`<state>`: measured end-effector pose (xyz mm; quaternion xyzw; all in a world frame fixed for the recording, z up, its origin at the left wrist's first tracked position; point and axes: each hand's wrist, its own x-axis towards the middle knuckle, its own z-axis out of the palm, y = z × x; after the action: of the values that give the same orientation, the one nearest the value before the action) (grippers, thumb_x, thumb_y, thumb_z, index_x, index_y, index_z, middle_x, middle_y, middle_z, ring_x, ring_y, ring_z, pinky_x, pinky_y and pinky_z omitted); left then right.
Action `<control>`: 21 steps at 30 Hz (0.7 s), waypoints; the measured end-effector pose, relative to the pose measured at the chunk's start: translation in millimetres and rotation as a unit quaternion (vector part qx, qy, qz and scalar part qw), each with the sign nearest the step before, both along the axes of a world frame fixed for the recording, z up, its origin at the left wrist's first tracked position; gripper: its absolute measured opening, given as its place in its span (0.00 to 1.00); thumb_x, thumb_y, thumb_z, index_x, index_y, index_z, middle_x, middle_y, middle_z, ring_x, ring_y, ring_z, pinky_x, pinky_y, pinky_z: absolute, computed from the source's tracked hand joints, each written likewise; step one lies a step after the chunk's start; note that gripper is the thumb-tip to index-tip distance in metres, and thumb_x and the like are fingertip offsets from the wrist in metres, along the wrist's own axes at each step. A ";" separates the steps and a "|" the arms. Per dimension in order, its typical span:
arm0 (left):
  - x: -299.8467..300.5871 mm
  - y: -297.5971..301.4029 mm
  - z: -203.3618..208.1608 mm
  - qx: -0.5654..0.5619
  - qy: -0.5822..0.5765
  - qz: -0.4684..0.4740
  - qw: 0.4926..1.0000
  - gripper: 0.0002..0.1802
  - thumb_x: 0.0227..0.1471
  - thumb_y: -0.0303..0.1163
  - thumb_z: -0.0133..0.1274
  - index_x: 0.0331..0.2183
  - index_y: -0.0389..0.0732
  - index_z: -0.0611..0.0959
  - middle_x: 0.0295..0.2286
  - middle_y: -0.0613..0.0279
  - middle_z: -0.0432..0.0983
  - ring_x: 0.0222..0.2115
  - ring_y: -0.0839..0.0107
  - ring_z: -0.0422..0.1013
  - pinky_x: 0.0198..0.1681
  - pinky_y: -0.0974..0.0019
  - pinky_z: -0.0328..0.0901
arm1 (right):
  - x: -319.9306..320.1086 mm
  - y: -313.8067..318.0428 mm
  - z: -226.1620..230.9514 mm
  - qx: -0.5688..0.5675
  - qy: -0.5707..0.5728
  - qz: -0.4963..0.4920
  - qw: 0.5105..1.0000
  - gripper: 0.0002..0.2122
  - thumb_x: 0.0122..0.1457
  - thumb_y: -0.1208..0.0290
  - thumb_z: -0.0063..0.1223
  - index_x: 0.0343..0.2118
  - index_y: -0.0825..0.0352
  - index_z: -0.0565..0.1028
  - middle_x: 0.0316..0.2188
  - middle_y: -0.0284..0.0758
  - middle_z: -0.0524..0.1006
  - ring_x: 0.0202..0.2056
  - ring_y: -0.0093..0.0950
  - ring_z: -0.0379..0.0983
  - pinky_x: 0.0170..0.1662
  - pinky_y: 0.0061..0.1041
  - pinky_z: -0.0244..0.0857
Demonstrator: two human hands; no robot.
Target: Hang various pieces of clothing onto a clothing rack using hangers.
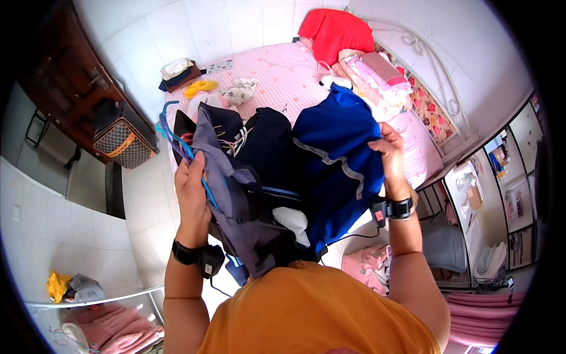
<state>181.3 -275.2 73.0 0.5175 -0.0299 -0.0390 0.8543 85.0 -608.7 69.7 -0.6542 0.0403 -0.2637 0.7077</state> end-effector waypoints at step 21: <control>-33.8 -8.4 -36.5 -0.162 0.019 -0.118 0.979 0.09 0.53 0.39 0.49 0.27 0.45 0.72 0.18 0.72 0.65 0.19 0.86 0.60 0.22 0.82 0.54 | -73.1 147.6 42.1 -0.263 0.062 0.029 0.962 0.14 0.45 0.84 0.49 0.37 0.68 0.67 0.30 0.25 0.64 0.35 0.18 0.60 0.39 0.18 0.56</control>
<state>147.5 -283.6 36.5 0.3637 -0.0807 -0.1444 0.9167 11.9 -461.1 111.8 -0.8329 -0.0057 -0.2035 0.5146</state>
